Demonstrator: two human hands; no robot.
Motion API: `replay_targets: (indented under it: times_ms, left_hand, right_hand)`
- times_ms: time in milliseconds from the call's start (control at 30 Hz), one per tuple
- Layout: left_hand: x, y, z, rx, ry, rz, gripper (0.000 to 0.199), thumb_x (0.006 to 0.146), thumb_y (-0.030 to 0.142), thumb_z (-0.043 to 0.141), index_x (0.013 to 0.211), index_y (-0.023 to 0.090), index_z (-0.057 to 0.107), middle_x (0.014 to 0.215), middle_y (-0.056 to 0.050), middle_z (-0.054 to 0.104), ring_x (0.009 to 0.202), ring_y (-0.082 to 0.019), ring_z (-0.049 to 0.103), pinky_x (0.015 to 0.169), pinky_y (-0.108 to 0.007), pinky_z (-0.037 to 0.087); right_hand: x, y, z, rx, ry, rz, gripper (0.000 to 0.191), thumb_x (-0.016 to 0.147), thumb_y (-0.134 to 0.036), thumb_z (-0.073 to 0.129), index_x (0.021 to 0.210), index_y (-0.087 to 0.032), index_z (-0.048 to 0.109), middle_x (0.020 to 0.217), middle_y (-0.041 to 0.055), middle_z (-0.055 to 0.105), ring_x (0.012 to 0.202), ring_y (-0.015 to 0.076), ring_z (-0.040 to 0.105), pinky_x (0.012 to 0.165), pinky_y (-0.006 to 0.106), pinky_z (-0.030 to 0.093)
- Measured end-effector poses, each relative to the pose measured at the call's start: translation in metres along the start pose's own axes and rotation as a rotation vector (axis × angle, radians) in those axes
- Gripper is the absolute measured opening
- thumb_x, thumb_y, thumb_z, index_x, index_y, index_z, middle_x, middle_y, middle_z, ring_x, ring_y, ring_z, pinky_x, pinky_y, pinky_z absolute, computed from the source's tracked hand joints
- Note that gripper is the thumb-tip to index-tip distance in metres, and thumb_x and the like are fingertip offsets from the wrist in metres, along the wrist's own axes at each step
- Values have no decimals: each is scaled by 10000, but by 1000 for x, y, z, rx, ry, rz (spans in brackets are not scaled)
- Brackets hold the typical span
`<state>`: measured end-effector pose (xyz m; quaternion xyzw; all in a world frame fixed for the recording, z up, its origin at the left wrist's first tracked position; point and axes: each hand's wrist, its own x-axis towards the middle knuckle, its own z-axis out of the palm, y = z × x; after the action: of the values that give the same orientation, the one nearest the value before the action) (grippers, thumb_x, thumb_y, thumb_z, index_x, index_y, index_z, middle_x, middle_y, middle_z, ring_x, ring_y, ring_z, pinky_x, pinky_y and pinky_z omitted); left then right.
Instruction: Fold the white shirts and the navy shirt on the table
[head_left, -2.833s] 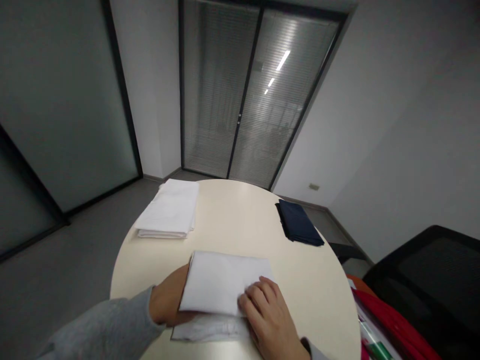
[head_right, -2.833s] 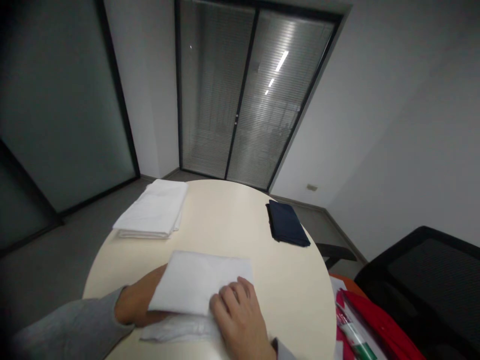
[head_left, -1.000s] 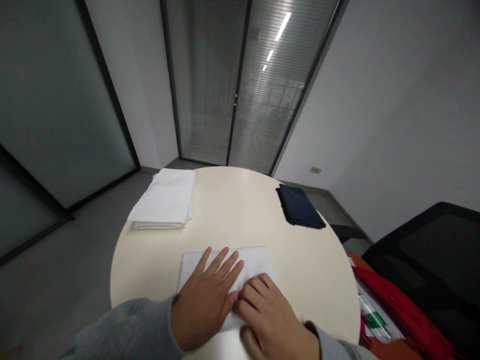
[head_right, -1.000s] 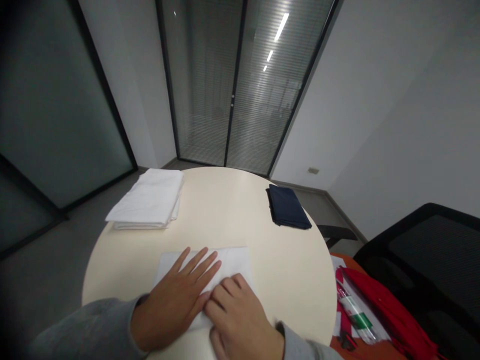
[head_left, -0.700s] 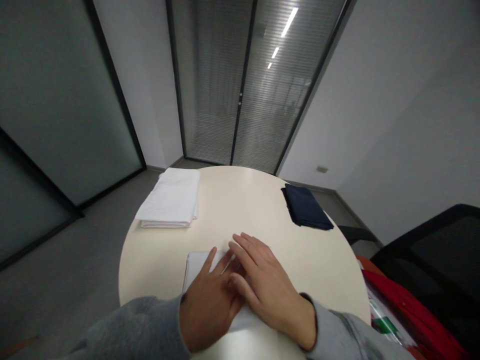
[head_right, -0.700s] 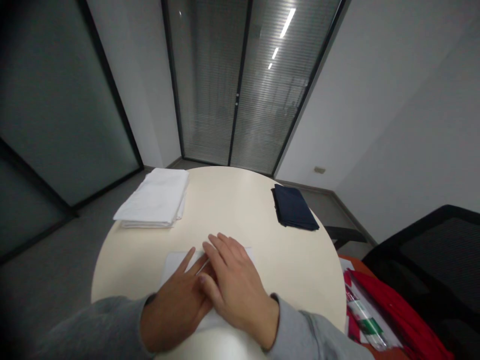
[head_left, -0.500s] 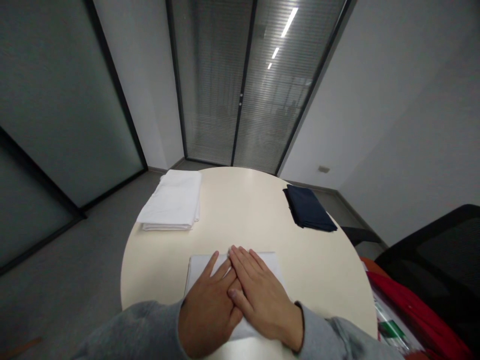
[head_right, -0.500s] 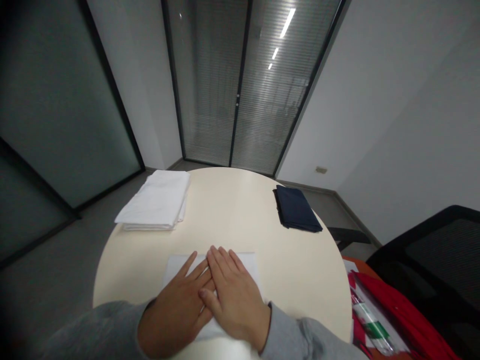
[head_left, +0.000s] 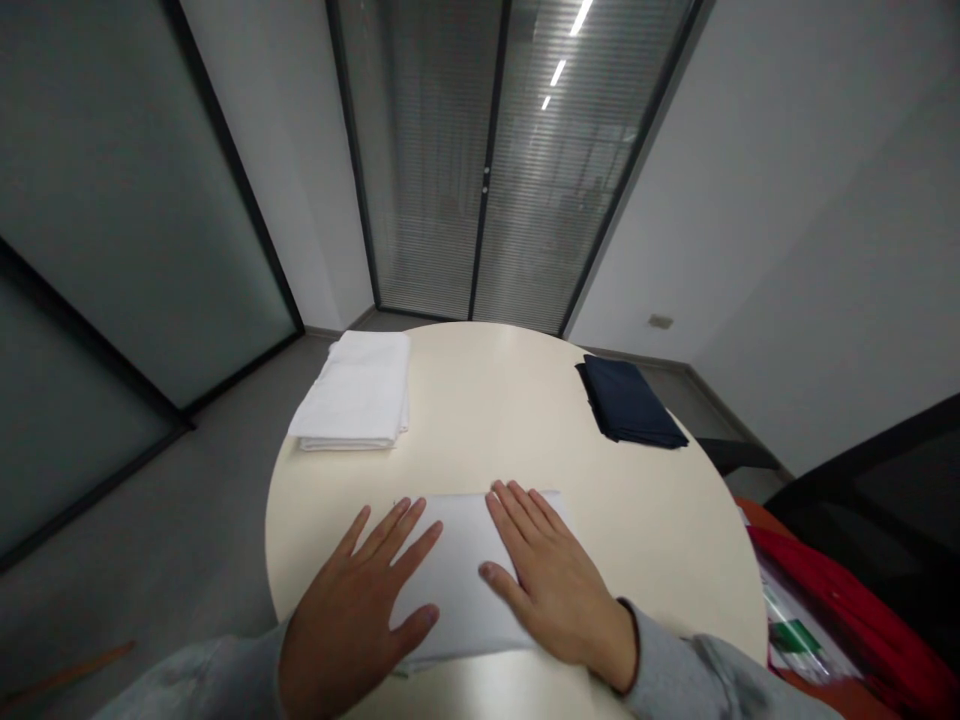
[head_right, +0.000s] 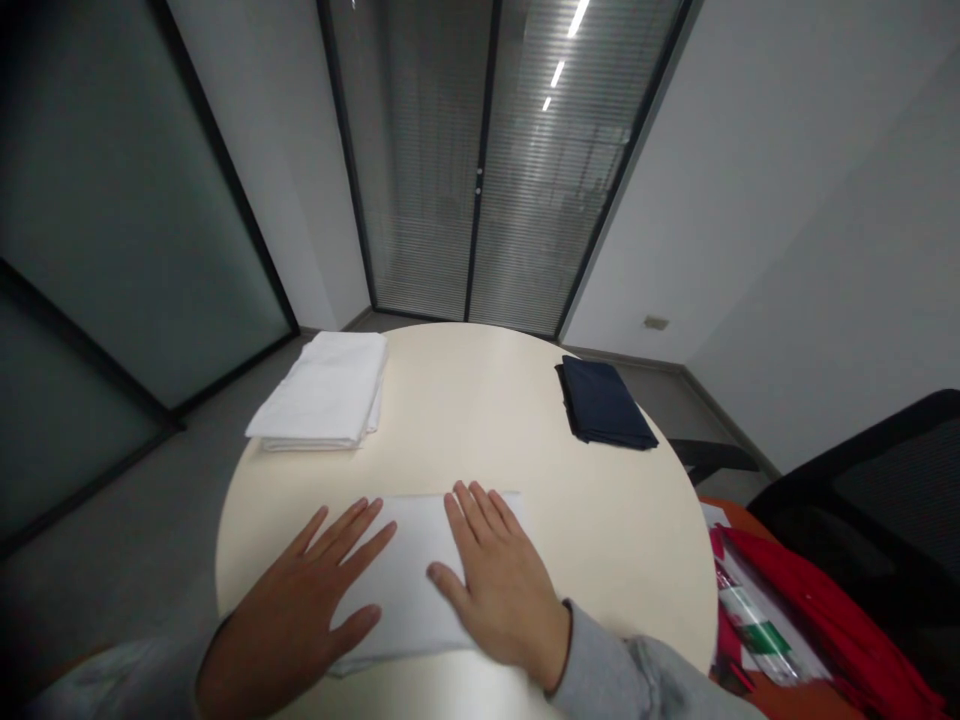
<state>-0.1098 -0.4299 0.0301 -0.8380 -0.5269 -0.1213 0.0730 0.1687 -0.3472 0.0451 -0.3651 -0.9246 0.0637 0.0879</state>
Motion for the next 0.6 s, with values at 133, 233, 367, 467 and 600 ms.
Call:
replay_targets:
  times_ms: [133,233,367,467,600]
  left_hand:
    - [-14,-6,0,10,-5,-31,740,995,601,541,1640,305,328,1674,-74,371,1511,-314,400,1268,-541,251]
    - [-15,-13,-5,-60,-34,-62,690,998,601,542,1613,331,384,1670,-52,383,1528,-325,367,1250,-568,292]
    - [5,-16,-23,-181,3,-141,482,1031,538,504,1424,294,635,1652,-59,421,1526,-335,364,1225,-588,339]
    - [25,3,-39,-233,-9,-24,590,993,612,540,1490,296,566,1639,-72,442,1487,-336,422,1239,-609,304]
    - [38,48,-37,-215,-90,311,826,926,732,562,1612,312,375,1656,-52,412,1501,-340,402,1257,-613,254]
  right_hand:
    - [-8,5,6,-18,40,100,715,1064,-547,438,1609,-94,349,1674,201,285,1576,326,240,1274,585,274]
    - [-9,8,10,-7,64,193,727,1061,-568,426,1589,-70,384,1668,223,288,1573,327,249,1277,576,265]
    - [0,13,1,88,50,250,653,1072,-542,398,1549,-102,464,1644,209,367,1549,326,320,1261,587,279]
    - [15,19,-18,187,121,254,557,1056,-463,460,1501,-133,524,1601,187,457,1493,315,423,1237,551,324]
    - [39,30,-39,351,107,197,448,1032,-350,498,1419,-147,595,1366,144,684,1213,256,661,1084,416,482]
